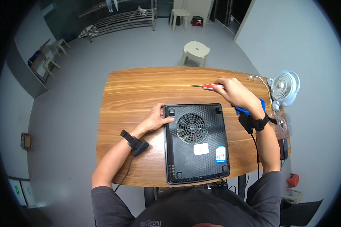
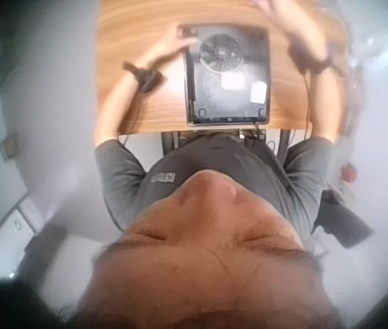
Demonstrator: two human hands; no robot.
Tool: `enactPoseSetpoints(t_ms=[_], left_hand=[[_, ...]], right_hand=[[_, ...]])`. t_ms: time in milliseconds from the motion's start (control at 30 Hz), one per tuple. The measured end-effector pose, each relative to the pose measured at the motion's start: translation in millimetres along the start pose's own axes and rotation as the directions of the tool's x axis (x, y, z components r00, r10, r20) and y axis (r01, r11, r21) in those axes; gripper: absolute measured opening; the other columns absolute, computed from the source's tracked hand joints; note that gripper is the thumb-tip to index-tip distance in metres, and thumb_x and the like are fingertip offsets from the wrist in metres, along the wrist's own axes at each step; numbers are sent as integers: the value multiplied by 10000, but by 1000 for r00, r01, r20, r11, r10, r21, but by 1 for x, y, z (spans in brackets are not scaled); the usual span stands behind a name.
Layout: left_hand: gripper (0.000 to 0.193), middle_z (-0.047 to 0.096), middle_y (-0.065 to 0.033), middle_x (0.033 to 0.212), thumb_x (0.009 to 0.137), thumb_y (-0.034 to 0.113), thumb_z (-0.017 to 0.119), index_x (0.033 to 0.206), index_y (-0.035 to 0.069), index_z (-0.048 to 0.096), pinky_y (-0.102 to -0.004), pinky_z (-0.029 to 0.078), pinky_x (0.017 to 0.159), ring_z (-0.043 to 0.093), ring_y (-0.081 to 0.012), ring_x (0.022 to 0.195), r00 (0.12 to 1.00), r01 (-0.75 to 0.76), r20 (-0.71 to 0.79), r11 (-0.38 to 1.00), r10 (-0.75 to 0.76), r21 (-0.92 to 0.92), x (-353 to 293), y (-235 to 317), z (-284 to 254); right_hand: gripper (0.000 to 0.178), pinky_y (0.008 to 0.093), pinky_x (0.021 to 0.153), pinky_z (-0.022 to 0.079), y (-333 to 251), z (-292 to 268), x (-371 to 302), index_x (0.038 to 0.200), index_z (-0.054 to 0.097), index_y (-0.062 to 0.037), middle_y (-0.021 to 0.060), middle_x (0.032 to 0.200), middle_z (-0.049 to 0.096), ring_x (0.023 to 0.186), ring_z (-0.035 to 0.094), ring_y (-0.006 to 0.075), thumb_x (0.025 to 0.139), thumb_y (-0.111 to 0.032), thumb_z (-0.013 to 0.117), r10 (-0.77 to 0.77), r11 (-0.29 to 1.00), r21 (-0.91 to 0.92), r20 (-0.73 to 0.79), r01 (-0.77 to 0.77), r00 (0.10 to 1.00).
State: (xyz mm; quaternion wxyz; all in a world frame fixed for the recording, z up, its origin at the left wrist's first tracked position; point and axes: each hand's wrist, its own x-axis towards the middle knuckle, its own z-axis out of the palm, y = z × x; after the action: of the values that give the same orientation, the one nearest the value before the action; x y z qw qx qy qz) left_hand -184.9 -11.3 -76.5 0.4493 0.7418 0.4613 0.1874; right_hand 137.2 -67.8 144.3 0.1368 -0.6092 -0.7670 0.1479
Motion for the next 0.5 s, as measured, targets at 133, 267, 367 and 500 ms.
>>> enactPoseSetpoints(t_ms=[133,267,367,500], left_hand=[[963,561,-191,1166,765,455,892,1436,-52,424,-380,513,906,577,-259,1000,1000,-15,5,999,15,42,4,0,-1],[947,514,-236,1256,820,380,862,1495,-50,357,-398,509,982,580,-322,1136,999,-6,40,973,-3,231,0,17,-13],[946,426,-267,1359,844,344,837,1529,-33,306,-400,460,1073,513,-380,1287,985,-156,-23,938,172,308,-15,46,-9],[912,320,-243,1520,846,311,803,1568,74,299,-570,338,1150,342,-423,1449,958,-260,39,805,284,534,-51,104,14]], right_hand=[[352,413,649,529,65,18,-55,1072,689,58,222,828,699,677,692,305,1030,-262,549,114,993,43,-112,-109,987],[388,496,815,525,87,46,-91,1072,691,67,307,948,691,937,673,458,1005,-290,556,245,965,128,-127,-229,961],[384,500,819,521,91,62,-111,1058,691,68,308,948,690,943,670,462,1005,-286,552,261,958,179,-217,-225,940],[397,511,874,515,99,92,-129,1124,669,64,309,1054,681,1011,650,473,1016,-304,563,323,939,234,-345,-253,881]])
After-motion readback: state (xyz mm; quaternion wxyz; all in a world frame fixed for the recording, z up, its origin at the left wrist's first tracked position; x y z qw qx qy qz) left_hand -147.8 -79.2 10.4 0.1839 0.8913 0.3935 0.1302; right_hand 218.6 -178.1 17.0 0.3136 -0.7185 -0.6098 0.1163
